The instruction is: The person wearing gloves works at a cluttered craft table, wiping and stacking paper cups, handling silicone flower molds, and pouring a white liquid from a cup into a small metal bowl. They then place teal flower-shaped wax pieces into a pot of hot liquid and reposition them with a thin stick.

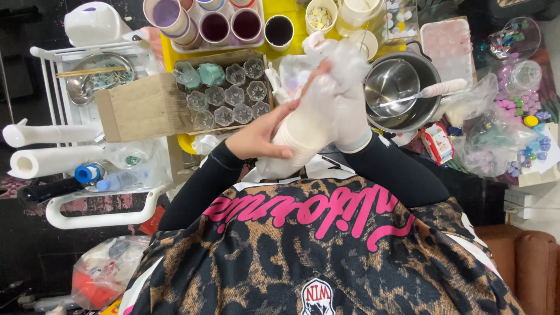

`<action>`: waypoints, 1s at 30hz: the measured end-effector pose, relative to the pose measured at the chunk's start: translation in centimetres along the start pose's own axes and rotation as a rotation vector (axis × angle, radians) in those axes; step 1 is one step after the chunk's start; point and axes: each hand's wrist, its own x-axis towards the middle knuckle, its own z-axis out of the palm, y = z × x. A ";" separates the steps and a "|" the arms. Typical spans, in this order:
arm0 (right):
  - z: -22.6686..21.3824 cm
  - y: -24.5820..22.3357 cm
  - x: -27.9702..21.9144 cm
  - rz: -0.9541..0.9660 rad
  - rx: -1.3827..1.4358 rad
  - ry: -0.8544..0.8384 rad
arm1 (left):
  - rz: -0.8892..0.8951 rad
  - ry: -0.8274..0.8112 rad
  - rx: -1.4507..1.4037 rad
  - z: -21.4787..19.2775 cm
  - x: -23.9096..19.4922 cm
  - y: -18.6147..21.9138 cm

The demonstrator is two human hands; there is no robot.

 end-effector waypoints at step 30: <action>0.9 1.9 -1.0 0.013 -0.718 -0.645 | 0.006 0.152 0.324 -1.0 -2.7 3.2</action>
